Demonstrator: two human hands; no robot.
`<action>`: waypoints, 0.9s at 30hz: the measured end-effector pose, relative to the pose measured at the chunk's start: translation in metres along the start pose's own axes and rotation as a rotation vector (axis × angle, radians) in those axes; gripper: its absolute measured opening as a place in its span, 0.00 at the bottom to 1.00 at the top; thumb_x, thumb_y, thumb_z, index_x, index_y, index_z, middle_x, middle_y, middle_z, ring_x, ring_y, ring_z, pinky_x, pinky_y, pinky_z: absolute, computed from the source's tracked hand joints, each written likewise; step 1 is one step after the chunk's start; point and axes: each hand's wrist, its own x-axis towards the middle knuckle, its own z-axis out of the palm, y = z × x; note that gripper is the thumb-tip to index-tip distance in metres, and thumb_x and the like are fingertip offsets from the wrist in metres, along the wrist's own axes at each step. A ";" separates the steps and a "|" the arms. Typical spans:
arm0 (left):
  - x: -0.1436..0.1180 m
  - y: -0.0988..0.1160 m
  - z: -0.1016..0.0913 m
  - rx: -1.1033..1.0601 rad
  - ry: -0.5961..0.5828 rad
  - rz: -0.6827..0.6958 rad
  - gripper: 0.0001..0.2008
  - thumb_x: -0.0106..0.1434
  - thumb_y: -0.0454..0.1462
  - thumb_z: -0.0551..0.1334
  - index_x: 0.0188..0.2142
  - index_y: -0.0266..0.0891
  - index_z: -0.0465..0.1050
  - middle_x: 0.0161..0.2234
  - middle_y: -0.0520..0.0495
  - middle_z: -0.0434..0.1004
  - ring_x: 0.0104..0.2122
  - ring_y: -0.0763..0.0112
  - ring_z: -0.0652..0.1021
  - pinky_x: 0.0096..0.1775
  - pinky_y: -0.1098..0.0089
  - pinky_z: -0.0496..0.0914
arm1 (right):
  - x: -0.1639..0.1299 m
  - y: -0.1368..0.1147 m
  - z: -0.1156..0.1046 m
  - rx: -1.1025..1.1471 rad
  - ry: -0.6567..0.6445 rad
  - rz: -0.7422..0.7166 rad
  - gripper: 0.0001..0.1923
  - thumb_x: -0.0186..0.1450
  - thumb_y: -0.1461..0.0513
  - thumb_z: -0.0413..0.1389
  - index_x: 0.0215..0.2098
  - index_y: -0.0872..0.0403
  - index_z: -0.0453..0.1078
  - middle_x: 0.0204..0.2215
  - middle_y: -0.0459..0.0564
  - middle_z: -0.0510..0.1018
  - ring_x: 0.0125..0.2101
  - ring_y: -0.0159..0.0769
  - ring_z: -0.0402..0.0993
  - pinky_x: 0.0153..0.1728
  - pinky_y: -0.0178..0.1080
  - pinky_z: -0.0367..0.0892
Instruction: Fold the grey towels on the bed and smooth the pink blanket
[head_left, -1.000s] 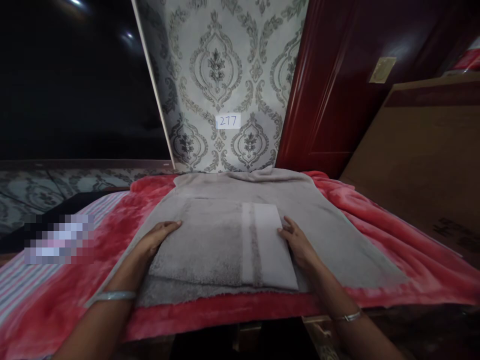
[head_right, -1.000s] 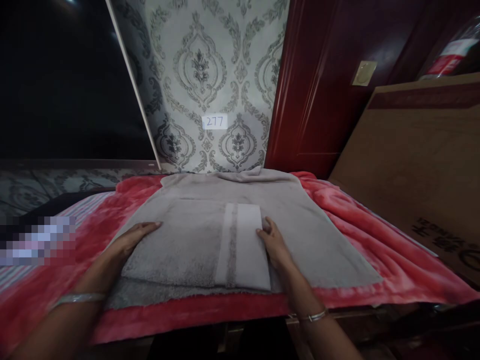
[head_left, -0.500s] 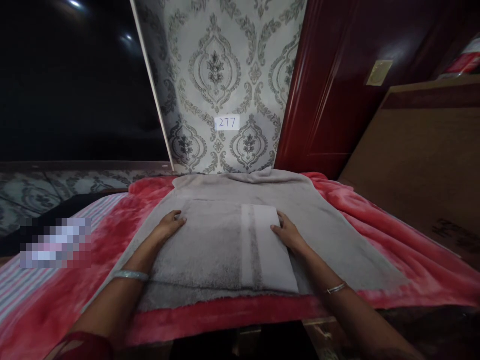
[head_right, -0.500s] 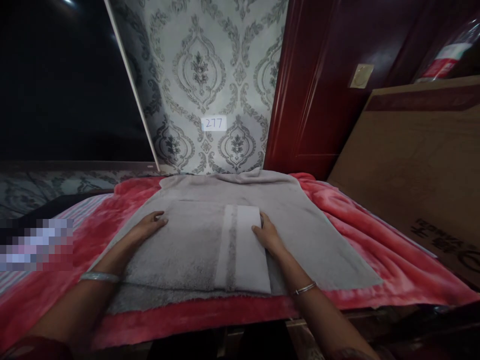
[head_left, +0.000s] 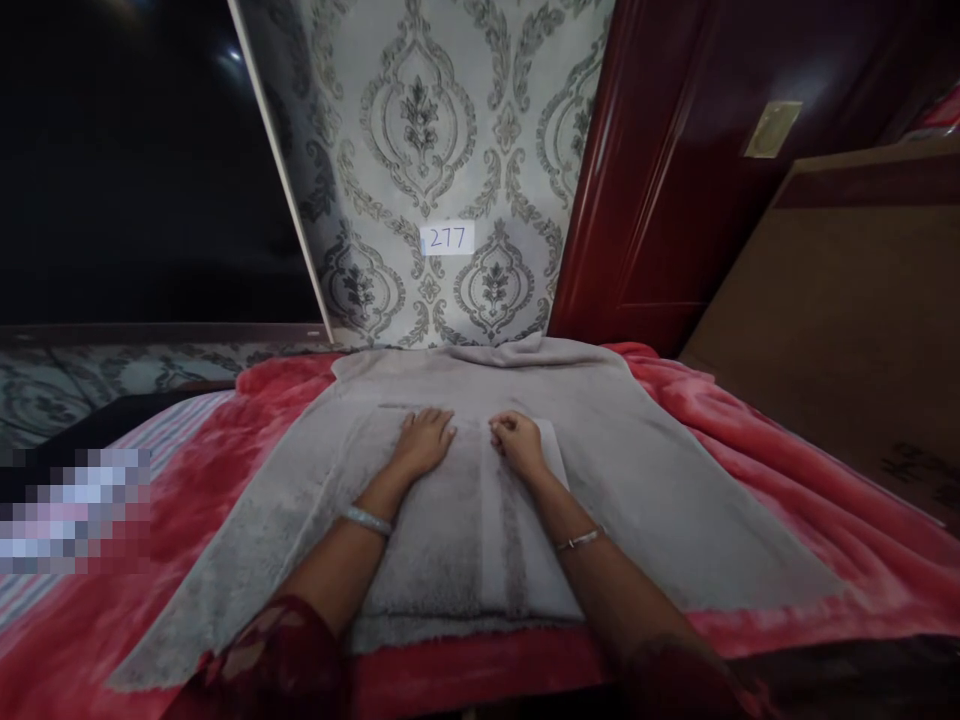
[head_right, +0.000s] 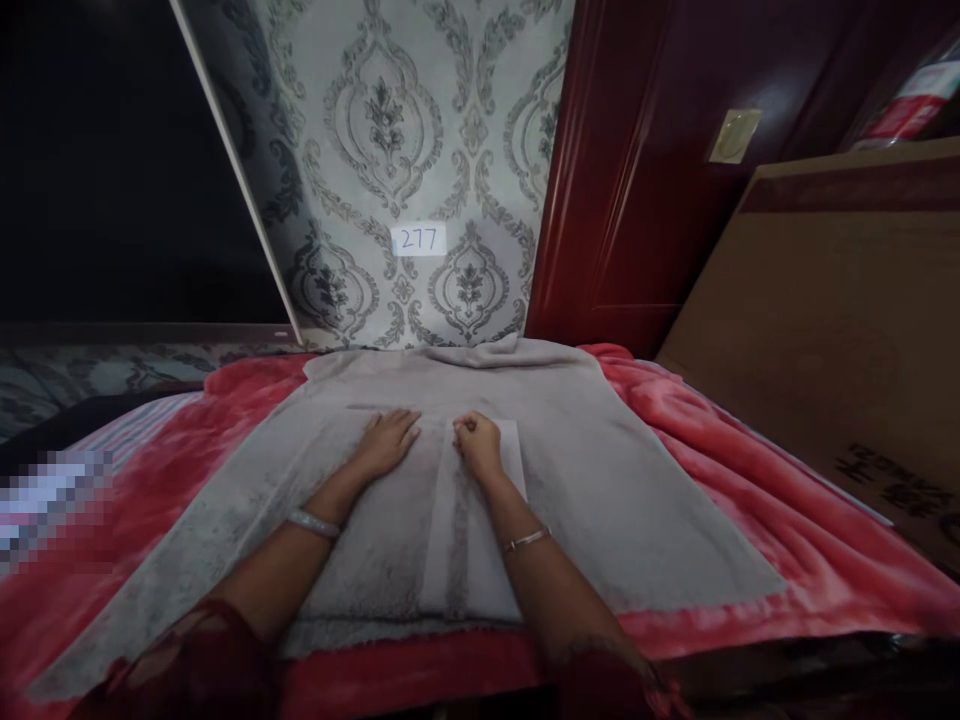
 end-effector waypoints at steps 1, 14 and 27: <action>-0.002 -0.001 0.006 0.004 0.002 0.004 0.23 0.71 0.39 0.51 0.63 0.40 0.65 0.65 0.39 0.65 0.66 0.57 0.63 0.66 0.49 0.54 | -0.002 0.004 -0.001 -0.017 0.012 -0.003 0.05 0.57 0.61 0.53 0.27 0.52 0.69 0.16 0.40 0.69 0.16 0.31 0.67 0.18 0.32 0.61; -0.002 -0.012 0.017 -0.018 0.018 0.032 0.23 0.71 0.41 0.51 0.63 0.40 0.66 0.63 0.42 0.69 0.64 0.58 0.66 0.66 0.50 0.54 | -0.017 -0.008 0.011 -0.732 -0.035 -0.216 0.11 0.65 0.71 0.49 0.33 0.53 0.71 0.38 0.54 0.75 0.31 0.36 0.70 0.35 0.38 0.61; -0.003 -0.010 0.015 -0.034 0.029 0.033 0.23 0.70 0.41 0.52 0.62 0.41 0.67 0.62 0.41 0.70 0.63 0.58 0.67 0.66 0.50 0.55 | -0.005 0.010 -0.011 -0.334 0.042 -0.193 0.09 0.62 0.62 0.49 0.30 0.53 0.70 0.23 0.44 0.75 0.24 0.34 0.69 0.28 0.35 0.64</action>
